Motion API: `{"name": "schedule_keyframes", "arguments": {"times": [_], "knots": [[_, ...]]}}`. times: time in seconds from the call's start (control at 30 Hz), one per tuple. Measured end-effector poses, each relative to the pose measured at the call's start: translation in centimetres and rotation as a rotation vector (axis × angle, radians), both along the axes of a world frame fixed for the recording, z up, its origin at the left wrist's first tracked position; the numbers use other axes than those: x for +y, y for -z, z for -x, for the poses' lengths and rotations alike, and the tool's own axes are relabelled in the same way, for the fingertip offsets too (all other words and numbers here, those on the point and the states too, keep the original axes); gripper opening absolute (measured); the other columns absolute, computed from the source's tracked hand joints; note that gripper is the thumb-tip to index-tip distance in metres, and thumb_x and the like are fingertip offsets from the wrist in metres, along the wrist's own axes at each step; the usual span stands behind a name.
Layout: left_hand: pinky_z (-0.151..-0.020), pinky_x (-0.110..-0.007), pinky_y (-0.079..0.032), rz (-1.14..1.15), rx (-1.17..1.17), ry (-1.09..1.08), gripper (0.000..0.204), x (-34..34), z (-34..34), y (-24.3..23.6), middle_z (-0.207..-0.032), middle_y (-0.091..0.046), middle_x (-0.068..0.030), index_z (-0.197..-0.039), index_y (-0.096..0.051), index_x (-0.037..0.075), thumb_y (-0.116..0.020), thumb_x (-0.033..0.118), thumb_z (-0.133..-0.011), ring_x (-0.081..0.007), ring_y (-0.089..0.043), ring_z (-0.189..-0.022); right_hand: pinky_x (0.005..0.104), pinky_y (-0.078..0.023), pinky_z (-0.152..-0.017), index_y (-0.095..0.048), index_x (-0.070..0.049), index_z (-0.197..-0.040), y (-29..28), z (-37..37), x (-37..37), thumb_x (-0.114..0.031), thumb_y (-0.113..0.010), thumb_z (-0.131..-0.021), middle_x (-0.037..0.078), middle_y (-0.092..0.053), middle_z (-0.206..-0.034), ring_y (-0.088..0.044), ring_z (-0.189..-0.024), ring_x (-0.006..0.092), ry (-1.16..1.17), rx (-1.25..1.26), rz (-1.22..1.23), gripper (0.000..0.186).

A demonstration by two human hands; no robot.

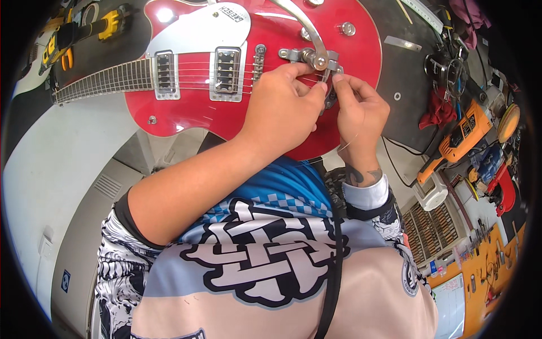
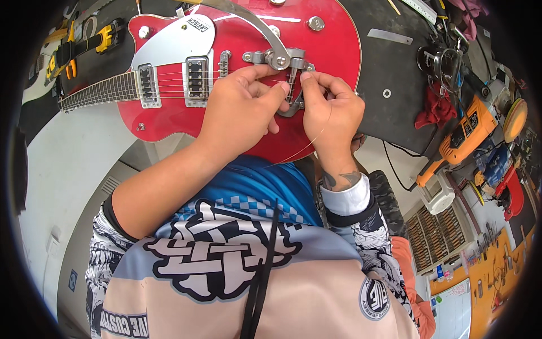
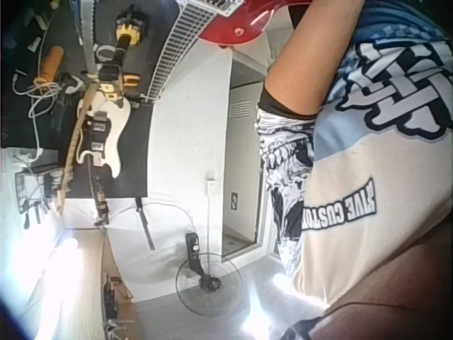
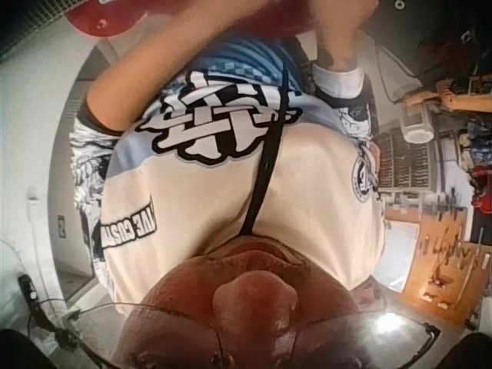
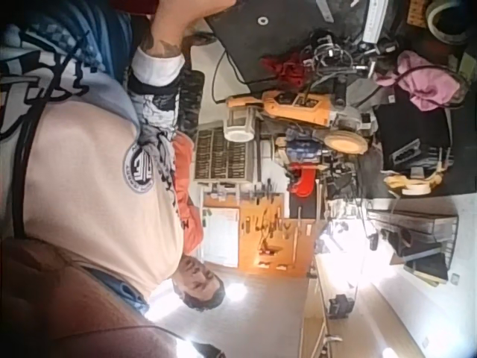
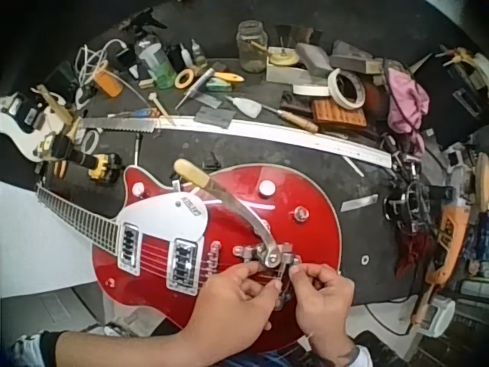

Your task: The person threads a guitar string through the bridge of a red electric guitar and attaches it to a tuning peg on the headstock. They tighten the string using a power drill with a specialized attachment and then use the same drill on a different tuning peg.

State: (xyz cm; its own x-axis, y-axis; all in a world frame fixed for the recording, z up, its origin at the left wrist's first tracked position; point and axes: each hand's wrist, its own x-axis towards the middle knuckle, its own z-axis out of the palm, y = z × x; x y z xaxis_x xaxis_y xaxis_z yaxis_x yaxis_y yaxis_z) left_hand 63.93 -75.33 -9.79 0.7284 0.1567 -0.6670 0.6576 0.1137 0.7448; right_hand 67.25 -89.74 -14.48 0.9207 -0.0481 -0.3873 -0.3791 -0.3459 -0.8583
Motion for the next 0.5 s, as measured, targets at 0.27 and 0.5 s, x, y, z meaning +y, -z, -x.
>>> {"name": "schedule_keyframes", "arguments": {"times": [0.27,0.5], "knots": [[-0.048,-0.025,-0.049,-0.098,0.003,0.119,0.046,0.0,-0.5,0.3,-0.079,-0.074,-0.0147,-0.130,-0.056,-0.013,-0.066,0.016,-0.096,-0.0133,-0.065,-0.051,0.0224,-0.044,-0.057,-0.076,0.006,-0.095,-0.3,-0.2,0.6,-0.012,-0.076,-0.088,0.001,-0.069,-0.074,-0.055,-0.065,0.0041,0.062,0.066,-0.094,0.019],[-0.045,-0.024,-0.046,0.115,0.107,-0.016,0.043,-0.4,-1.1,-0.4,-0.082,-0.073,-0.0130,-0.131,-0.057,-0.010,-0.066,0.013,-0.096,-0.0124,-0.060,-0.048,0.0231,-0.047,-0.061,-0.076,0.006,-0.096,-0.4,-0.5,0.5,-0.012,-0.076,-0.088,0.003,-0.071,-0.076,-0.058,-0.067,0.0059,0.075,0.092,-0.114,0.020]]}}
